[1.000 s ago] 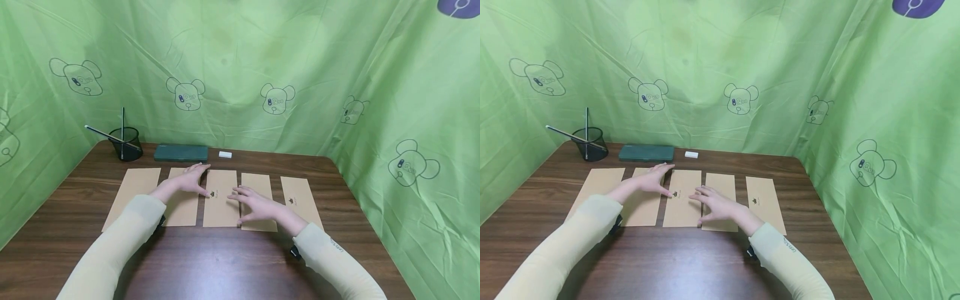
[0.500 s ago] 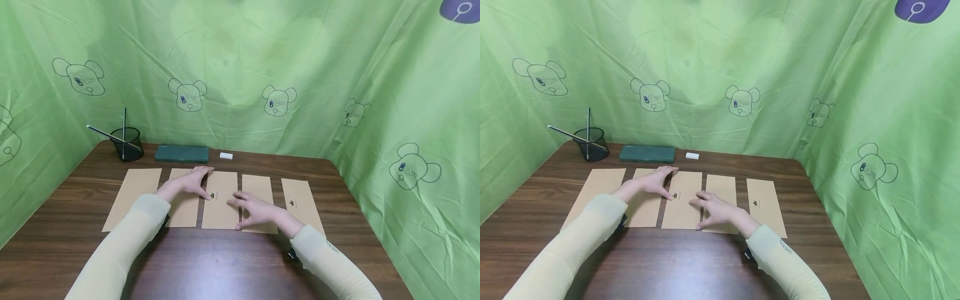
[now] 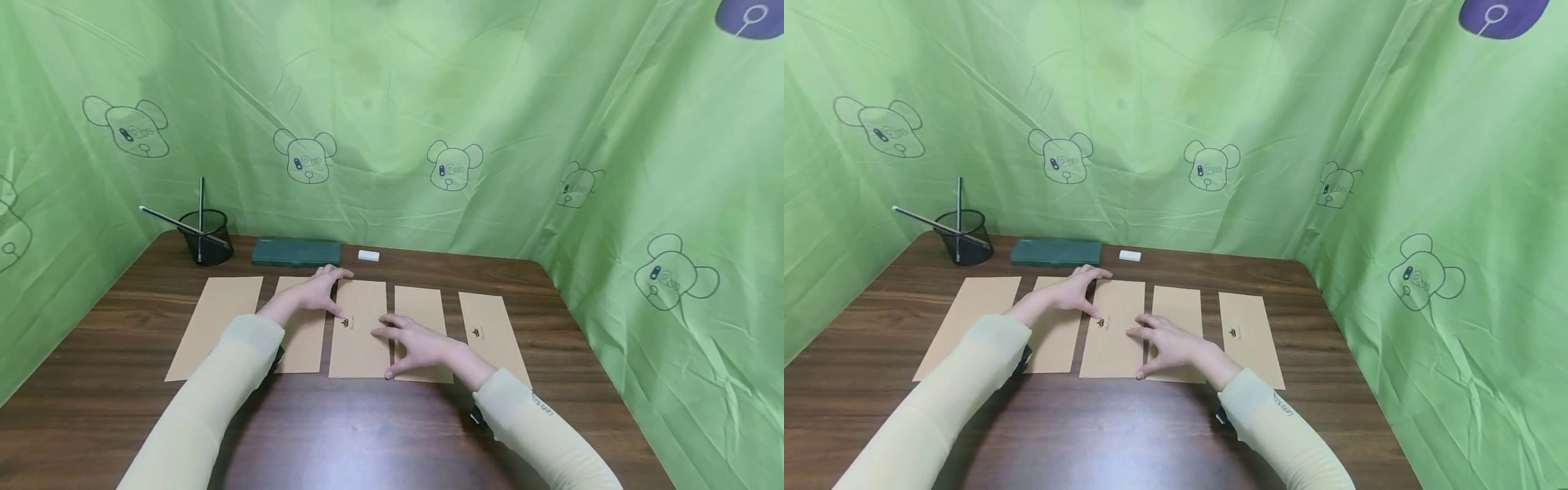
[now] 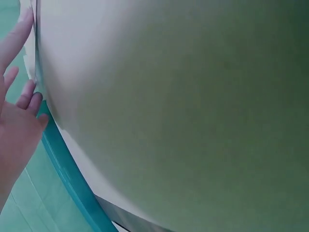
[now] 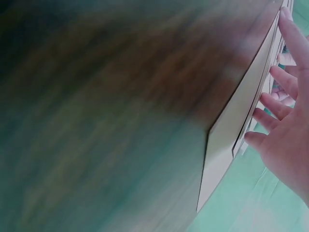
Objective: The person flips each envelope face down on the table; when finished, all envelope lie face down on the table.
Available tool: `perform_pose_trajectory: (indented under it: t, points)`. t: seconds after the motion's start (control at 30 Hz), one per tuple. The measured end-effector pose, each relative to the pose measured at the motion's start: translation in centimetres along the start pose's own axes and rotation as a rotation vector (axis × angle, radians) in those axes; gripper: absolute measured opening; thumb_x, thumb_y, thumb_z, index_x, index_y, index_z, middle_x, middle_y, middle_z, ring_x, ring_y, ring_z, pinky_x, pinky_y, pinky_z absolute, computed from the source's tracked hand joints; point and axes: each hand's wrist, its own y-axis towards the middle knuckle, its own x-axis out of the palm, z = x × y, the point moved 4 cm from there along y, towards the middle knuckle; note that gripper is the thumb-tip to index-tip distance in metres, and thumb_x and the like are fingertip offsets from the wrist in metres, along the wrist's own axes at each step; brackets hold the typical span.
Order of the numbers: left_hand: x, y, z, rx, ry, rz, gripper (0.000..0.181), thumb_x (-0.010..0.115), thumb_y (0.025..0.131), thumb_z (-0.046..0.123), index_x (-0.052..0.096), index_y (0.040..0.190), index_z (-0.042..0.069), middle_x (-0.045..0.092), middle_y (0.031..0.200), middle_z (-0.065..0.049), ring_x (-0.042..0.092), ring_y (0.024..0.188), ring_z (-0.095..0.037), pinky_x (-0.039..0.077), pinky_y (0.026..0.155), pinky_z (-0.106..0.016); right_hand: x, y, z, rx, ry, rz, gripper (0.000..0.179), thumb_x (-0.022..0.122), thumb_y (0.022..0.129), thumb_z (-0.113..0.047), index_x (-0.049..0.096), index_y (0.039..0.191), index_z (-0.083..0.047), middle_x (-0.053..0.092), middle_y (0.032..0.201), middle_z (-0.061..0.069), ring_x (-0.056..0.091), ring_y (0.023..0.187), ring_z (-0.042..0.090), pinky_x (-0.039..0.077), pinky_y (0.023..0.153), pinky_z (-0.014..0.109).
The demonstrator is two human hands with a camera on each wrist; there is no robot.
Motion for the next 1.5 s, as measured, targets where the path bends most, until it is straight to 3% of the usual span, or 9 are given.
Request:
perform_pose_trajectory:
  t: [0.2, 0.33, 0.53, 0.67, 0.8, 1.0, 1.23, 1.5]
  points:
    - [-0.6, 0.3, 0.1, -0.021, -0.146, 0.11, 0.07, 0.083, 0.071, 0.011, 0.049, 0.132, 0.003, 0.042, 0.122, -0.02, 0.052, 0.106, -0.031, 0.046, 0.092, -0.042, 0.1, 0.1, 0.2, 0.008, 0.013, 0.002, 0.088, 0.075, 0.069, -0.058, 0.042, 0.143, -0.022, 0.025, 0.154, 0.012, 0.025, 0.14, 0.032, 0.026, 0.112, 0.048]
    - [-0.7, 0.1, 0.6, -0.041, -0.234, 0.103, 0.072, 0.08, 0.072, 0.004, 0.046, 0.136, 0.005, 0.039, 0.125, -0.019, 0.059, 0.097, -0.027, 0.052, 0.081, -0.033, 0.1, 0.1, 0.2, 0.009, 0.016, -0.002, 0.09, 0.075, 0.069, -0.058, 0.041, 0.144, -0.022, 0.025, 0.154, 0.013, 0.024, 0.14, 0.033, 0.025, 0.112, 0.049]
    - [-1.0, -0.7, 1.4, -0.051, -0.274, 0.113, 0.068, 0.077, 0.076, 0.007, 0.044, 0.136, 0.004, 0.046, 0.121, -0.02, 0.061, 0.085, -0.021, 0.05, 0.067, -0.027, 0.0, 0.0, 0.0, 0.001, 0.016, -0.01, 0.093, 0.075, 0.069, -0.058, 0.036, 0.146, -0.022, 0.022, 0.155, 0.013, 0.022, 0.141, 0.032, 0.024, 0.112, 0.049]
    - [-1.4, -1.3, 1.8, -0.093, -0.327, 0.132, 0.057, 0.075, 0.079, 0.008, 0.05, 0.13, 0.002, 0.049, 0.124, -0.018, 0.059, 0.09, -0.022, 0.049, 0.073, -0.029, -0.2, 0.0, -0.3, 0.005, 0.03, -0.003, 0.091, 0.072, 0.072, -0.06, 0.034, 0.147, -0.024, 0.022, 0.154, 0.013, 0.023, 0.141, 0.032, 0.026, 0.111, 0.05]
    - [-1.5, -1.6, 2.2, -0.106, -0.444, 0.111, 0.05, 0.069, 0.084, 0.007, 0.05, 0.13, -0.001, 0.052, 0.125, -0.022, 0.064, 0.094, -0.027, 0.052, 0.082, -0.033, -0.5, 0.1, -0.5, 0.052, 0.103, 0.014, 0.085, 0.067, 0.077, -0.059, 0.033, 0.147, -0.024, 0.027, 0.152, 0.013, 0.028, 0.138, 0.03, 0.03, 0.11, 0.048]
    - [-1.6, -1.9, 3.7, -0.125, -0.583, 0.098, 0.046, 0.061, 0.087, 0.0, 0.045, 0.129, -0.009, 0.055, 0.114, -0.026, 0.067, 0.078, -0.025, 0.056, 0.078, -0.033, -1.4, 0.5, -1.0, 0.08, 0.216, 0.093, 0.076, 0.062, 0.085, -0.053, 0.032, 0.147, -0.021, 0.033, 0.149, 0.012, 0.031, 0.137, 0.025, 0.03, 0.111, 0.043]
    - [-2.0, -2.1, 5.6, -0.15, -0.716, 0.148, 0.048, 0.06, 0.085, -0.006, 0.044, 0.13, -0.008, 0.053, 0.116, -0.027, 0.065, 0.079, -0.023, 0.057, 0.075, -0.035, -2.6, 0.9, -1.7, 0.105, 0.343, 0.246, 0.079, 0.065, 0.085, -0.049, 0.029, 0.149, -0.019, 0.009, 0.157, 0.018, 0.014, 0.143, 0.035, 0.025, 0.107, 0.06]
    - [-3.8, -2.7, 8.6, -0.102, -0.752, 0.211, 0.047, 0.062, 0.086, -0.003, 0.045, 0.13, -0.002, 0.049, 0.119, -0.024, 0.066, 0.079, -0.026, 0.057, 0.075, -0.035, -4.1, 1.6, -2.9, 0.164, 0.476, 0.365, 0.077, 0.067, 0.085, -0.044, 0.027, 0.149, -0.029, 0.006, 0.158, 0.014, 0.014, 0.142, 0.036, 0.034, 0.102, 0.059]
